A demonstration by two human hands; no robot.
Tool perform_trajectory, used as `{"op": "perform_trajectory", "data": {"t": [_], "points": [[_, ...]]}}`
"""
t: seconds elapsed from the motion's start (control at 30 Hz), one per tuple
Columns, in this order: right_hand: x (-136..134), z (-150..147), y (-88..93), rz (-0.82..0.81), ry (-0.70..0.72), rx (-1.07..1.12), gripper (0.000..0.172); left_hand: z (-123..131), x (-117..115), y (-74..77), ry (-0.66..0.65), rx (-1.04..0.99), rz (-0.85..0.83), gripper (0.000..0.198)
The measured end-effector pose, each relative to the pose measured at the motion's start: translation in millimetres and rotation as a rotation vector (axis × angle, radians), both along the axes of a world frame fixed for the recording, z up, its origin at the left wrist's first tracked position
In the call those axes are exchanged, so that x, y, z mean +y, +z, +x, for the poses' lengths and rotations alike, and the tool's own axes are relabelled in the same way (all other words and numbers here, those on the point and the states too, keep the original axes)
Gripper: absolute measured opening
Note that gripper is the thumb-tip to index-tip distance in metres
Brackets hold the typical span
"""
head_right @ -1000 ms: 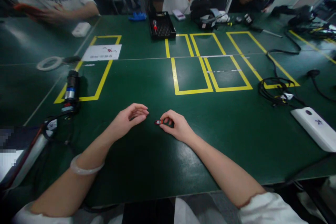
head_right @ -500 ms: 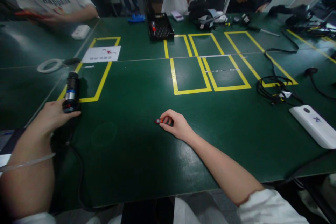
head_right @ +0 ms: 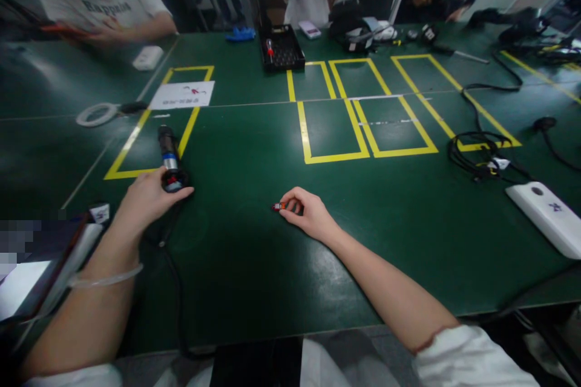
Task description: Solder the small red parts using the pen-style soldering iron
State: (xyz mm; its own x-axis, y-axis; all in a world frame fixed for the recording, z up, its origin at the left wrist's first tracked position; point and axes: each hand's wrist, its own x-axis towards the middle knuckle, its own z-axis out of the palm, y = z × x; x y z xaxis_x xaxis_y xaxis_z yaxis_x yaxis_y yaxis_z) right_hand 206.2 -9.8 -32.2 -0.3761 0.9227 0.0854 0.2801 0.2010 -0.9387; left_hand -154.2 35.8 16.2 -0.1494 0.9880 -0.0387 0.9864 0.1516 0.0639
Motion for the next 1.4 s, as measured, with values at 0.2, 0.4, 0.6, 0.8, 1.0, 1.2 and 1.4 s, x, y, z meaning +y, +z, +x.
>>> {"op": "perform_trajectory", "data": {"t": [0.2, 0.4, 0.6, 0.8, 1.0, 1.2, 1.4], "points": [[-0.4, -0.3, -0.4, -0.002, -0.012, 0.046, 0.014, 87.4, -25.0, -1.5, -0.180, -0.025, 0.022, 0.071], [3.3, 4.0, -4.5, 0.096, -0.116, 0.017, 0.013, 152.6, -40.9, -4.5, -0.344, -0.092, 0.031, 0.079], [6.1, 10.0, -4.7, 0.175, -0.177, -0.127, 0.013, 180.7, -51.5, -11.4, -0.462, -0.168, 0.047, 0.084], [5.0, 9.4, -2.9, 0.256, -0.126, -0.223, 0.011, 181.3, -54.4, -15.4, -0.488, -0.184, 0.064, 0.083], [-0.7, 6.6, 4.3, 0.219, -0.170, -0.216, 0.017, 180.0, -55.6, -16.9, -0.498, -0.162, 0.080, 0.084], [-5.6, 5.2, 9.1, 0.168, -0.243, -0.211, 0.022, 186.6, -53.5, -11.8, -0.467, -0.097, 0.091, 0.080], [-5.6, 6.6, 7.1, 0.160, -0.240, -0.165, 0.019, 198.3, -45.7, -9.6, -0.401, -0.012, 0.102, 0.072]]}}
